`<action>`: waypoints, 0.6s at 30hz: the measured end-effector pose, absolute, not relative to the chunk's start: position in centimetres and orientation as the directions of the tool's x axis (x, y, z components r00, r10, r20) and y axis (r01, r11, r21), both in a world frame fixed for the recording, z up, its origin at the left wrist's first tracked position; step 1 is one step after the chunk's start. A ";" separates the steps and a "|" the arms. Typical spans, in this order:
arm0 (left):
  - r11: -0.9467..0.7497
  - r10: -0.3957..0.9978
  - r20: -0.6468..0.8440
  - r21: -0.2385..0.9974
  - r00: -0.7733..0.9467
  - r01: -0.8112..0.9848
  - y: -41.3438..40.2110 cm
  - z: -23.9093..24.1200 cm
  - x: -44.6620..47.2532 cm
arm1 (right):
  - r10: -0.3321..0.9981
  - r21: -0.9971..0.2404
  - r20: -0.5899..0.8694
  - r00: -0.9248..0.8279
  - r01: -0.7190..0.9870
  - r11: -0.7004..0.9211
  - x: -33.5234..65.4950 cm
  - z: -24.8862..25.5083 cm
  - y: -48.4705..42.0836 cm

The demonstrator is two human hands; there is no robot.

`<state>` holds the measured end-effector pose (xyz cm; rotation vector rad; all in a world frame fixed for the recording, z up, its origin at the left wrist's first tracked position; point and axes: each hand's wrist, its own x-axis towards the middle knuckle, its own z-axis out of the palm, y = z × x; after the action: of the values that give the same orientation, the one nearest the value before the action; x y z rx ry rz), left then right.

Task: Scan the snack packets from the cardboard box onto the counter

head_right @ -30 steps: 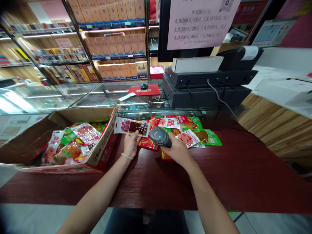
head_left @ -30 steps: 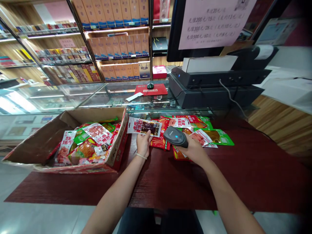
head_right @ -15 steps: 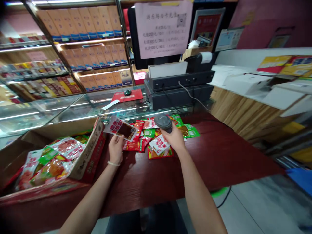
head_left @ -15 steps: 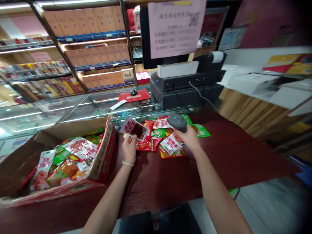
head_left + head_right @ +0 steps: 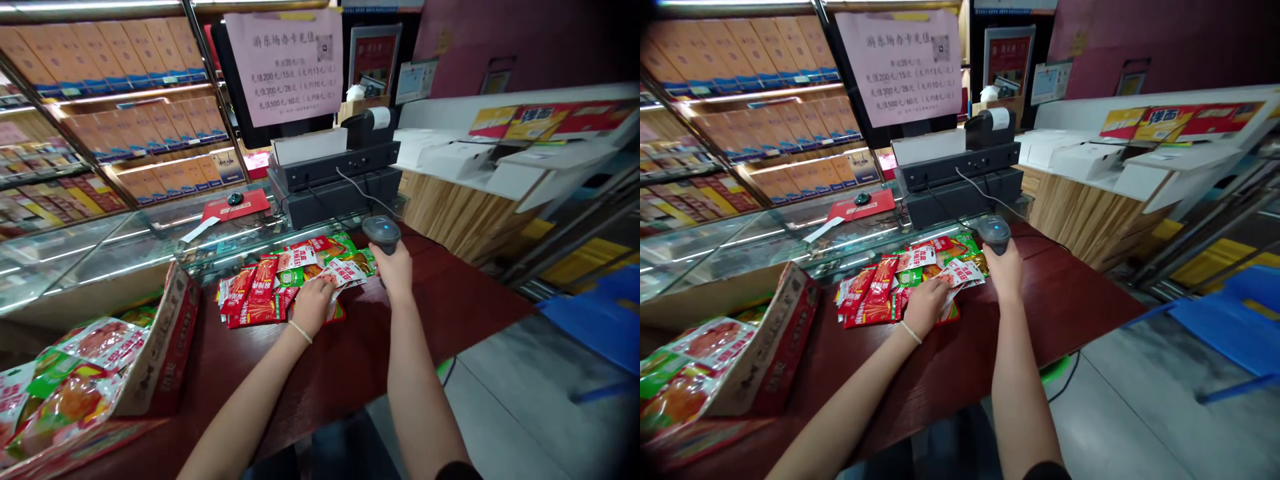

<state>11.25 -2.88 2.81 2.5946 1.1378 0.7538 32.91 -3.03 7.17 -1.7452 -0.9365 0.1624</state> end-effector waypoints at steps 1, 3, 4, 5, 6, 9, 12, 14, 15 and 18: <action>-0.701 0.712 0.355 0.301 0.606 0.647 -2.9 2.5 12.1 | 0.658 -0.856 0.333 0.676 0.508 -0.089 32.8 7.2 -3.0; -0.712 0.694 0.345 0.201 0.631 0.673 -2.9 2.0 13.3 | 0.660 -0.857 0.331 0.675 0.508 -0.089 32.6 7.3 -3.0; -0.703 0.699 0.344 0.177 0.626 0.688 -2.9 1.8 13.6 | 0.661 -0.859 0.326 0.676 0.504 -0.093 32.5 7.4 -3.0; -0.692 0.708 0.341 0.162 0.618 0.703 -3.0 1.6 13.7 | 0.664 -0.862 0.318 0.676 0.498 -0.094 32.4 7.4 -3.0; -0.679 0.719 0.337 0.154 0.608 0.718 -3.0 1.5 13.8 | 0.669 -0.867 0.311 0.675 0.491 -0.092 32.3 7.4 -2.9; -0.668 0.728 0.333 0.151 0.599 0.728 -3.3 1.4 13.4 | 0.688 -0.881 0.303 0.659 0.469 -0.061 32.1 7.4 -2.9; -0.679 0.717 0.369 0.177 0.592 0.712 -3.6 1.9 12.6 | 0.712 -0.896 0.291 0.639 0.442 -0.031 31.7 7.4 -3.0; -0.689 0.705 0.416 0.212 0.574 0.693 -3.8 2.9 11.7 | 0.731 -0.906 0.288 0.619 0.423 -0.001 31.1 7.6 -3.1; -0.691 0.701 0.446 0.232 0.557 0.684 -4.0 3.5 11.1 | 0.740 -0.909 0.292 0.606 0.416 0.018 30.7 7.7 -3.1; -0.687 0.689 0.546 0.281 0.477 0.670 -4.8 6.6 8.3 | 0.767 -0.903 0.336 0.547 0.420 0.097 29.0 8.2 -3.2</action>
<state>8.33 -4.81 6.60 2.6746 1.2311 1.0094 29.03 -3.17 8.19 -1.5285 -1.0550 0.3452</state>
